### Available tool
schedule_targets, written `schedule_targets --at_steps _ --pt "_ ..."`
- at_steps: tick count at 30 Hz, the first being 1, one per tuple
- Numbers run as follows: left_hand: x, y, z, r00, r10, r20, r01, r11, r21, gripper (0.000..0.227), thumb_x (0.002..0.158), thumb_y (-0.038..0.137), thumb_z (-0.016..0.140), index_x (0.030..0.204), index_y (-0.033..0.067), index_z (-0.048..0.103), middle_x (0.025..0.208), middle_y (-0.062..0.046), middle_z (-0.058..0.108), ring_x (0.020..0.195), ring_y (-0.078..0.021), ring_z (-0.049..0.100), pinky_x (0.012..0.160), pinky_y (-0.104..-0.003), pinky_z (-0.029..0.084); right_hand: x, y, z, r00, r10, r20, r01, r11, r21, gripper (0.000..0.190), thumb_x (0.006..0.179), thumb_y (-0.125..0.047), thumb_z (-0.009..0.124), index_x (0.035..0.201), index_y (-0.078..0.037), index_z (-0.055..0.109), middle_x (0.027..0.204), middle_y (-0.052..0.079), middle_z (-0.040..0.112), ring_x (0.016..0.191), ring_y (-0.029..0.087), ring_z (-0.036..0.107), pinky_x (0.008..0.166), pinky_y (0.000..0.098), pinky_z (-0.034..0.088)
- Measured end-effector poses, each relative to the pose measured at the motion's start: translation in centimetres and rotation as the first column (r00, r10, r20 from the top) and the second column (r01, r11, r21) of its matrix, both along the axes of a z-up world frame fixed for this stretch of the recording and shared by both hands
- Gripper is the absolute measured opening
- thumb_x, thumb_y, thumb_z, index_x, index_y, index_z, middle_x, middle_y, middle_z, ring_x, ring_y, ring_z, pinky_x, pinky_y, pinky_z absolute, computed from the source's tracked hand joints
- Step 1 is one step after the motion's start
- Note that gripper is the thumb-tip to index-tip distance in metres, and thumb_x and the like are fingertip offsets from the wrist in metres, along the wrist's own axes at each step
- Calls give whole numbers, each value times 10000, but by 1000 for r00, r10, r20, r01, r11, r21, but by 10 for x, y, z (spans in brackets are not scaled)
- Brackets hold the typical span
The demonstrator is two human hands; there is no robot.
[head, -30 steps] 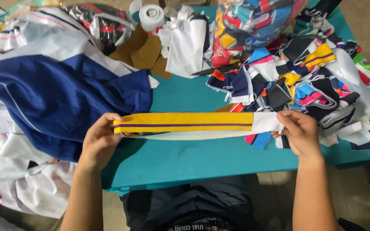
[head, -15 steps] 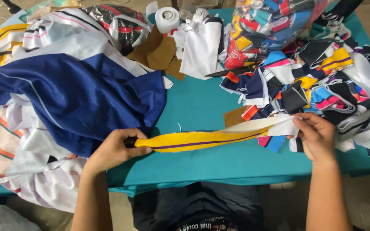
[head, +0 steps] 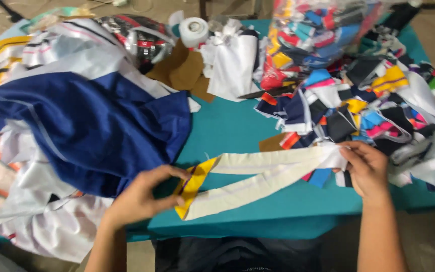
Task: Organizing and folding various colored fabric strips on a work table in a sewing factory.
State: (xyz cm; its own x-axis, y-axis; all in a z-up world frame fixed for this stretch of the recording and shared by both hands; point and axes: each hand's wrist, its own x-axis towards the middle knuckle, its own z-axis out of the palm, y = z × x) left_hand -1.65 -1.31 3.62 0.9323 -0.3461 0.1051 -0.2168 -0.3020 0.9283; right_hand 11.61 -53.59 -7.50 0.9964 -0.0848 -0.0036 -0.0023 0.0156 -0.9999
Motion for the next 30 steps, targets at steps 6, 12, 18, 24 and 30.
schedule_targets --at_steps 6,12,18,24,30 --pt "-9 -12 -7 974 -210 85 172 929 328 543 764 297 916 1262 181 731 1461 -96 577 1368 -314 510 1106 -461 362 -10 15 19 1000 2 17 0 995 -96 147 985 -83 689 1061 43 684 861 137 680 717 242 674 539 358 629" --pt "-26 -10 -6 993 -103 64 74 933 353 443 764 75 860 1194 165 806 1562 -125 515 1489 -343 415 1200 -483 321 -16 28 31 974 -169 148 187 975 -122 129 1047 -102 667 1088 18 685 836 98 644 655 160 607 526 303 618" --pt "-22 -9 -21 969 241 53 -246 929 275 169 834 144 784 994 124 834 1169 -31 798 1178 -192 680 1033 -334 501 -12 26 32 976 -167 142 192 964 -185 139 1036 -84 661 1084 43 693 794 117 643 646 213 635 525 336 624" --pt "-9 14 -45 892 385 -238 -448 825 -345 173 923 128 701 777 79 623 810 -64 675 760 -139 605 714 -254 461 -9 10 19 991 -132 31 132 991 6 146 985 -97 698 1057 29 687 862 117 665 717 221 644 487 338 597" --pt "5 30 -26 979 167 -115 -202 744 -637 222 848 64 741 766 136 547 938 -88 635 990 -265 587 896 -381 490 -5 3 54 974 130 -186 -153 981 -116 126 947 -72 706 1003 41 695 869 127 648 738 211 613 522 316 582"
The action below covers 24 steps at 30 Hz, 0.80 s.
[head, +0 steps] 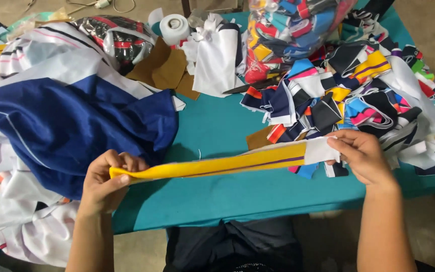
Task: Organizing and folding various colored fabric strips on a work table in a sewing factory.
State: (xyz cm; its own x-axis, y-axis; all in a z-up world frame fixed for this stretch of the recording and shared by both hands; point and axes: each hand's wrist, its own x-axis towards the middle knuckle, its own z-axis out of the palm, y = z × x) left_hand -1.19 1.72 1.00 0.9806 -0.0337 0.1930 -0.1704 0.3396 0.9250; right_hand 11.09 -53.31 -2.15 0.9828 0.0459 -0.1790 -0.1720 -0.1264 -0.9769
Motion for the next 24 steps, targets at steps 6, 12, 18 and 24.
schedule_targets --at_steps 6,12,18,24 --pt "1 -2 20 994 -74 -76 86 983 164 201 848 8 769 892 107 600 804 -47 652 697 -141 626 634 -230 527 5 8 24 999 -19 36 21 998 -64 145 1007 -99 668 1063 34 672 914 125 639 760 222 623 641 311 546" --pt "13 -13 44 885 -193 -424 452 579 679 186 830 171 828 1004 108 834 931 27 829 827 -94 734 748 -243 585 9 10 24 997 -26 66 39 980 -198 133 1009 -84 682 1095 13 716 973 104 698 918 157 629 728 278 506" --pt "26 -14 34 762 -597 249 574 802 167 113 962 238 736 974 142 675 890 -43 746 1014 -246 645 1112 -583 371 13 10 25 999 22 29 -15 979 -203 142 988 -63 693 1075 41 734 897 113 702 807 171 648 676 284 549" --pt "25 -6 43 888 -458 33 446 878 174 251 919 205 744 738 53 660 777 -80 671 881 -261 652 869 -467 505 13 2 23 997 18 69 -2 975 -221 164 992 -65 686 1116 40 712 922 151 686 775 229 659 584 335 604"
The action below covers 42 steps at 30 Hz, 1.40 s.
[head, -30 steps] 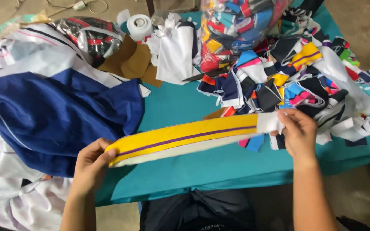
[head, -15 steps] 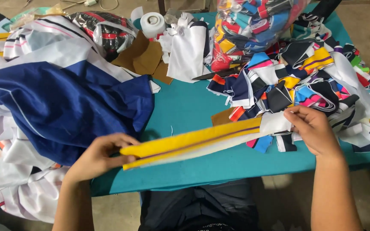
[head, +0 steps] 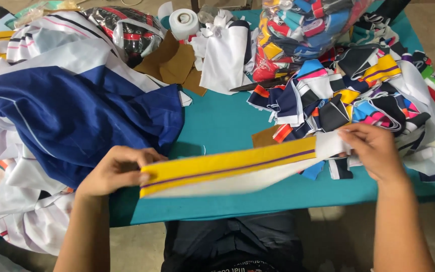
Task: Organizing and folding various colored fabric strips on a work table in a sewing factory.
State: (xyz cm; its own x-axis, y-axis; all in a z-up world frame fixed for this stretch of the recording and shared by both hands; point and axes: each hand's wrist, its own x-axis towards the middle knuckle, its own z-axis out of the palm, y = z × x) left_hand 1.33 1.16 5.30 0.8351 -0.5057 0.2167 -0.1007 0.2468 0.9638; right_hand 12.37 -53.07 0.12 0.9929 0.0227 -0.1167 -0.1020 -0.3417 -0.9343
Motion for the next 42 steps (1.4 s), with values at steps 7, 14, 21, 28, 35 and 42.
schedule_targets --at_steps 7,14,21,28,35,42 --pt "0 -3 -13 901 432 -33 -351 774 528 276 953 188 733 716 69 655 699 21 624 669 -54 558 597 -217 436 -2 -10 9 997 -59 47 60 998 -30 187 999 16 676 1173 84 684 1107 203 712 949 260 677 649 361 626" --pt "4 -14 -10 936 340 96 -254 458 852 238 937 359 747 822 169 661 661 47 613 540 -87 458 528 -292 353 -6 -7 10 996 -69 53 74 992 -104 191 1009 -6 685 1192 50 687 1060 182 727 784 262 695 575 339 582" --pt "4 -29 -10 885 429 -181 -180 673 718 137 953 171 714 876 65 753 741 -13 750 656 -80 617 603 -233 477 4 -31 15 960 -8 279 65 978 -196 136 1096 29 706 1197 91 639 1070 206 689 884 232 665 713 347 611" --pt "-2 -42 -21 893 450 -11 -219 457 862 143 860 188 800 978 169 722 850 41 790 621 -79 614 607 -258 488 -2 -4 54 960 109 258 45 850 -525 232 1040 -9 757 1208 115 657 1103 272 720 925 317 722 766 387 595" --pt "-6 -44 -19 932 353 86 -229 387 893 353 776 243 842 1107 226 724 983 59 771 704 -138 651 668 -314 524 -4 -2 47 968 87 234 39 872 -488 224 1017 -41 761 1179 79 661 1080 256 723 916 310 726 748 370 599" --pt "-24 -45 -44 778 201 595 -613 450 649 223 873 137 764 1088 91 727 1197 -84 671 1087 -287 619 890 -397 540 -3 20 57 967 54 250 40 934 -356 174 1056 -5 719 1167 78 615 991 242 707 723 270 687 547 328 565"
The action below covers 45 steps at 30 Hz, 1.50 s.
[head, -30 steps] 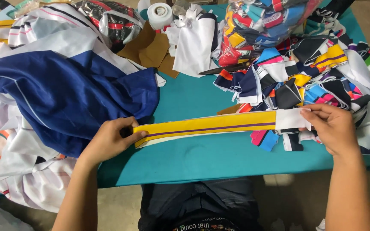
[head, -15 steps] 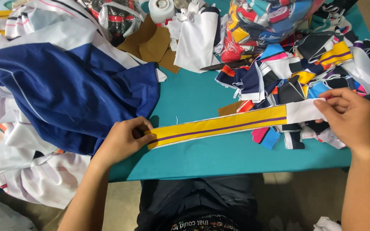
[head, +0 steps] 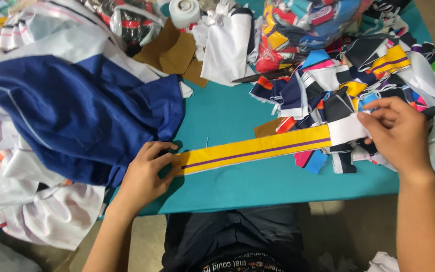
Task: Organizing and folding various colored fabric strips on a work table in a sewing factory.
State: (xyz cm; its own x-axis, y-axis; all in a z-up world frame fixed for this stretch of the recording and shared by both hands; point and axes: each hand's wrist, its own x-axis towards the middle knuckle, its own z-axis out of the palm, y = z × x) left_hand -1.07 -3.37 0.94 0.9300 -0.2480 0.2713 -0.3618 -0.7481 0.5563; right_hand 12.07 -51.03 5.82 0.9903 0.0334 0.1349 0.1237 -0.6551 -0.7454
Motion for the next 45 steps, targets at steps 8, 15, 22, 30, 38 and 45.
schedule_targets --at_steps 8,15,22,30,38,45 --pt "-12 7 -9 994 47 96 -34 992 -125 176 935 185 729 1078 94 776 1148 -92 721 1094 -289 641 957 -414 538 -7 128 -9 920 348 -179 -302 922 242 182 926 -92 696 1104 -58 673 973 147 803 821 226 787 539 322 649" --pt "-16 7 -8 990 136 34 -124 962 -245 108 849 82 813 946 52 775 1039 -107 760 1073 -357 689 944 -469 565 -26 251 -43 767 599 -230 -505 785 360 190 884 -6 721 1068 -19 676 729 166 709 547 220 719 443 328 644" --pt "-18 10 -9 994 106 34 -92 952 -293 203 829 70 823 1018 60 750 1035 -112 753 1085 -362 684 961 -492 555 -18 306 -88 625 729 -279 -698 682 219 174 900 -78 696 1064 -57 640 697 121 727 466 182 701 378 244 570" --pt "-19 10 -1 991 133 -5 -128 944 -304 334 901 88 758 1230 74 700 1123 -109 745 1132 -348 675 978 -487 548 -24 251 40 517 543 -662 -792 597 -129 407 988 -318 559 1331 -106 617 1028 196 798 957 353 788 814 493 642" --pt "-11 -6 -21 987 145 69 -145 989 -7 316 943 222 722 1252 159 697 1166 -25 700 1204 -279 637 926 -419 531 -16 148 -1 844 501 -192 -536 809 -241 369 818 -124 754 1184 -146 713 883 17 827 779 199 789 679 325 632" --pt "-10 -29 -12 997 -25 72 23 999 32 358 1008 155 629 1362 133 676 1369 -128 662 1371 -389 532 1101 -548 427 -15 140 -15 800 237 -551 -411 886 -217 398 922 -384 697 943 4 782 767 154 814 624 248 784 663 360 632"
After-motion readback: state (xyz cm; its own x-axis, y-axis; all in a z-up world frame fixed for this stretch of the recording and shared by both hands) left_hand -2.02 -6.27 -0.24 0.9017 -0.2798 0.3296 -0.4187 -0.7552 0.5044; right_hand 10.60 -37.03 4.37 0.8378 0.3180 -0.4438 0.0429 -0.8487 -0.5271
